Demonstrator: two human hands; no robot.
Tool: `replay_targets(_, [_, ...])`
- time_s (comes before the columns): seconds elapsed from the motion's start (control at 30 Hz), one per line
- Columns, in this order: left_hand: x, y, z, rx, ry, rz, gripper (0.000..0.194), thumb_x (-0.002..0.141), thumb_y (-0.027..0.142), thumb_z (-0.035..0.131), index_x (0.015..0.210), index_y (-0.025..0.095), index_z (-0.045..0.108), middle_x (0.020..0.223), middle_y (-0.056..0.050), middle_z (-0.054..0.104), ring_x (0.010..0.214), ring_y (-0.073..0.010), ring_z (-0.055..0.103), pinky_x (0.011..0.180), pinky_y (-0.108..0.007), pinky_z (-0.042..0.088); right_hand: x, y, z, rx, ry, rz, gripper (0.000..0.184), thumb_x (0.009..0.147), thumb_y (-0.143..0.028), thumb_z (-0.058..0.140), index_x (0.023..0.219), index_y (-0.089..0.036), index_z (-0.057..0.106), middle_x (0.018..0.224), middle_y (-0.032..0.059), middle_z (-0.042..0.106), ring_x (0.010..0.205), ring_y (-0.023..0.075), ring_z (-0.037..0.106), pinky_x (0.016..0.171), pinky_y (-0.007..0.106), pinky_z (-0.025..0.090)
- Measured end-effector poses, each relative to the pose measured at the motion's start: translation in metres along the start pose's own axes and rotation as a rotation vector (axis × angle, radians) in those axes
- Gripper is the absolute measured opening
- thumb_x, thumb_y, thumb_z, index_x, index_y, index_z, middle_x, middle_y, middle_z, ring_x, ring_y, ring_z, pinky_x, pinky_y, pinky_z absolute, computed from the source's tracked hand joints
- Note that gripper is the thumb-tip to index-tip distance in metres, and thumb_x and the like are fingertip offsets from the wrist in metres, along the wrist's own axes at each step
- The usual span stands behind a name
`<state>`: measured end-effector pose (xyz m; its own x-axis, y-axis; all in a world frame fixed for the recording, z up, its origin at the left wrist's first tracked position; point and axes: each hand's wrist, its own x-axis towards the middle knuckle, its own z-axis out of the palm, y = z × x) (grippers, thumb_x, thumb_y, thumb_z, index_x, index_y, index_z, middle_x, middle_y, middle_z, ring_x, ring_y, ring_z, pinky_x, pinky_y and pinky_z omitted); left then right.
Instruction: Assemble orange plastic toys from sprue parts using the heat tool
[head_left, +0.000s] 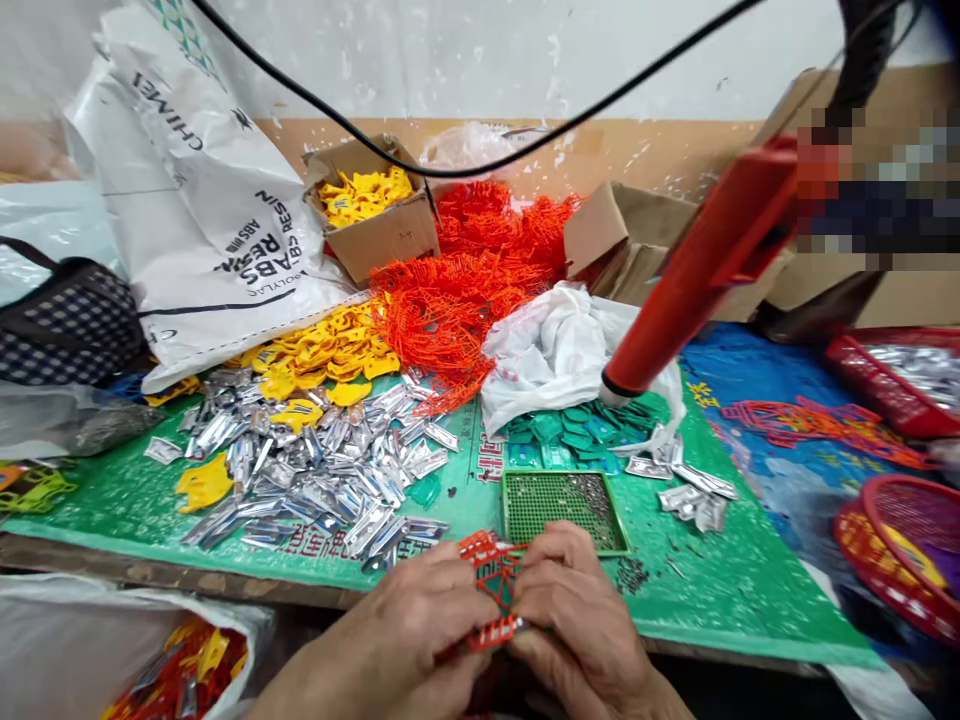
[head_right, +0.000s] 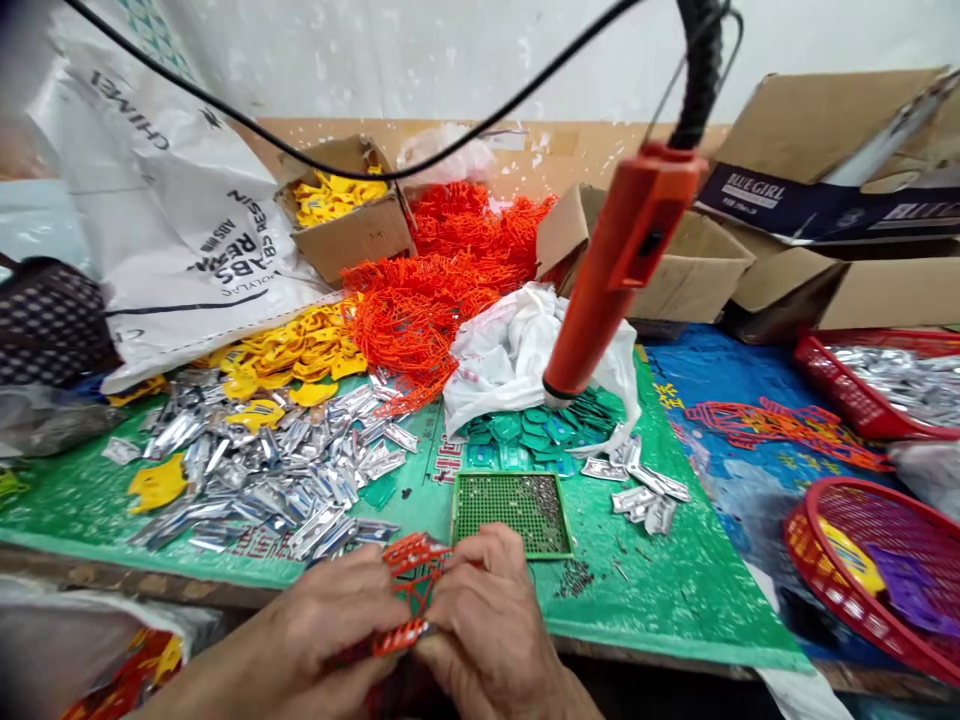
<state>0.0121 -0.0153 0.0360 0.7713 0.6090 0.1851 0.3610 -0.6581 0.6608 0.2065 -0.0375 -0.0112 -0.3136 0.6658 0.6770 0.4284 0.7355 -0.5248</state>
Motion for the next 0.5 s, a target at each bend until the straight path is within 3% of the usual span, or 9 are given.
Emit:
replay_targets(0.1, [0.001, -0.002, -0.001, -0.095, -0.054, -0.096, 0.021, 0.088, 0.003, 0.054, 0.077, 0.020, 0.060, 0.080, 0.001, 0.065, 0.077, -0.0149, 0.060, 0.069, -0.022, 0.047, 0.001, -0.004, -0.004, 0.100, -0.076, 0.093, 0.014, 0.096, -0.018, 0.052, 0.083, -0.019, 0.058, 0.068, -0.0006, 0.062, 0.072, 0.0159, 0.055, 0.078, 0.037, 0.043])
replay_targets(0.3, [-0.002, -0.011, 0.018, -0.472, -0.095, -0.331, 0.019, 0.086, 0.011, 0.053, 0.070, 0.018, 0.061, 0.069, 0.004, 0.053, 0.064, -0.0117, 0.049, 0.060, -0.020, 0.040, -0.006, -0.003, -0.002, 0.254, -0.132, 0.275, 0.020, 0.100, -0.029, 0.048, 0.084, -0.019, 0.056, 0.073, 0.0007, 0.058, 0.082, 0.0171, 0.052, 0.076, 0.035, 0.044])
replay_targets(0.5, [-0.009, -0.014, 0.024, -0.698, -0.075, -0.431, 0.022, 0.091, 0.021, 0.051, 0.085, 0.018, 0.072, 0.081, -0.001, 0.058, 0.078, -0.0167, 0.052, 0.073, -0.024, 0.042, -0.010, -0.003, 0.007, 0.305, -0.119, 0.363, 0.012, 0.097, -0.025, 0.054, 0.087, -0.021, 0.058, 0.077, 0.0001, 0.059, 0.085, 0.0171, 0.052, 0.079, 0.036, 0.042])
